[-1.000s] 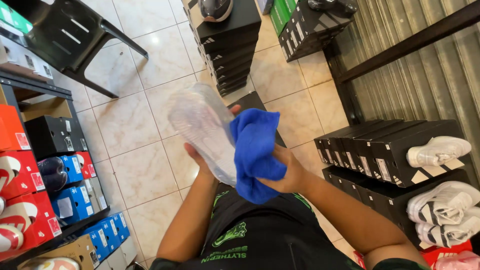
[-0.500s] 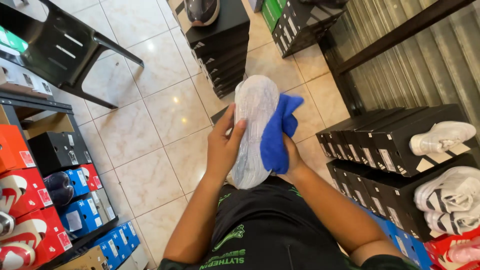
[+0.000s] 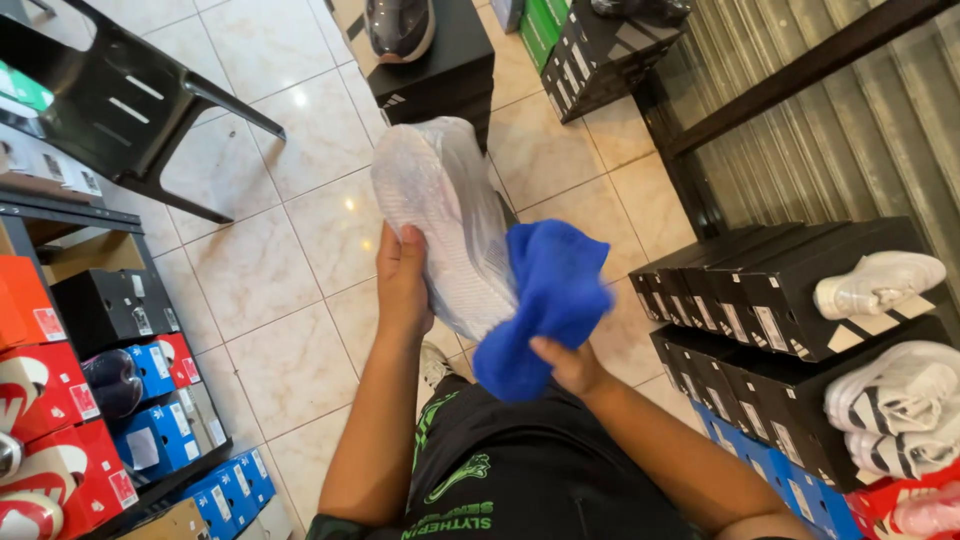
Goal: Wiping dust off shoe boxes with a cloth and organizing them into stacks.
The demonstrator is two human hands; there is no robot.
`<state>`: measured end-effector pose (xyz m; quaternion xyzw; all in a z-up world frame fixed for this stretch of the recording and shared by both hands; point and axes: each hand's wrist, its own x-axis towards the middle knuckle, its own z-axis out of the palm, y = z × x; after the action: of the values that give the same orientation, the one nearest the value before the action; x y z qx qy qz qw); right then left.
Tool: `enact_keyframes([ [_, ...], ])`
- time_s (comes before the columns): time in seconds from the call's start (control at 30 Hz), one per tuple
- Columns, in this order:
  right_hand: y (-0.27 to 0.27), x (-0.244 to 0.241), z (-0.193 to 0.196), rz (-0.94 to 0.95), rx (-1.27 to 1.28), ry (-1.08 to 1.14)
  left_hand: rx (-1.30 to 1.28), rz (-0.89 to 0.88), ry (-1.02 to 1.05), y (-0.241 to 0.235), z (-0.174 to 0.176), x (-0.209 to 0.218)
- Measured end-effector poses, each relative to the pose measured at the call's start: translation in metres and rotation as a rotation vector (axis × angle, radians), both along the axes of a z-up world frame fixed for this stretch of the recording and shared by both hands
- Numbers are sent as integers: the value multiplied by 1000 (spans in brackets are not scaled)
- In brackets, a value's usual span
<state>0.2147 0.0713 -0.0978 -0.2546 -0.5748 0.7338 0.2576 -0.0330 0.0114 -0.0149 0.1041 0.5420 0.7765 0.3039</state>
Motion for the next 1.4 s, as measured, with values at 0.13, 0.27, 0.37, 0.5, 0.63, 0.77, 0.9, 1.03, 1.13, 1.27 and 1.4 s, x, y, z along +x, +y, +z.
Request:
enact_keyframes([
  [0.13, 39, -90, 148, -147, -366, -259, 29, -27, -146, -1, 7, 28],
  [0.27, 39, -116, 225, 51, 356, -632, -129, 129, 289, 8, 43, 28],
  [0.37, 32, -60, 127, 48, 317, -511, 15, -36, -4, -2, 68, 32],
  [0.5, 9, -35, 50, 28, 242, -339, 160, -73, 79, -9, 43, 48],
  [0.63, 6, -49, 88, 102, 502, -120, 424, 47, -67, -10, 36, 40],
  [0.77, 10, -45, 79, 49, 441, -127, 531, 40, -42, -2, 25, 47],
  [0.9, 19, -38, 65, 8, 401, -130, 408, -65, -83, -5, -16, 56],
  [1.03, 26, -32, 52, -57, 336, -130, 153, -238, -8, -1, -2, 55],
  [1.13, 26, -24, 47, -100, 286, -139, 58, -275, 145, 1, 31, 60],
  [1.27, 6, -19, 59, -19, 368, -199, -31, -305, 245, -2, 22, 57],
  [1.4, 15, 0, 5, -45, 234, -200, -100, -342, 261, -12, 15, 76],
])
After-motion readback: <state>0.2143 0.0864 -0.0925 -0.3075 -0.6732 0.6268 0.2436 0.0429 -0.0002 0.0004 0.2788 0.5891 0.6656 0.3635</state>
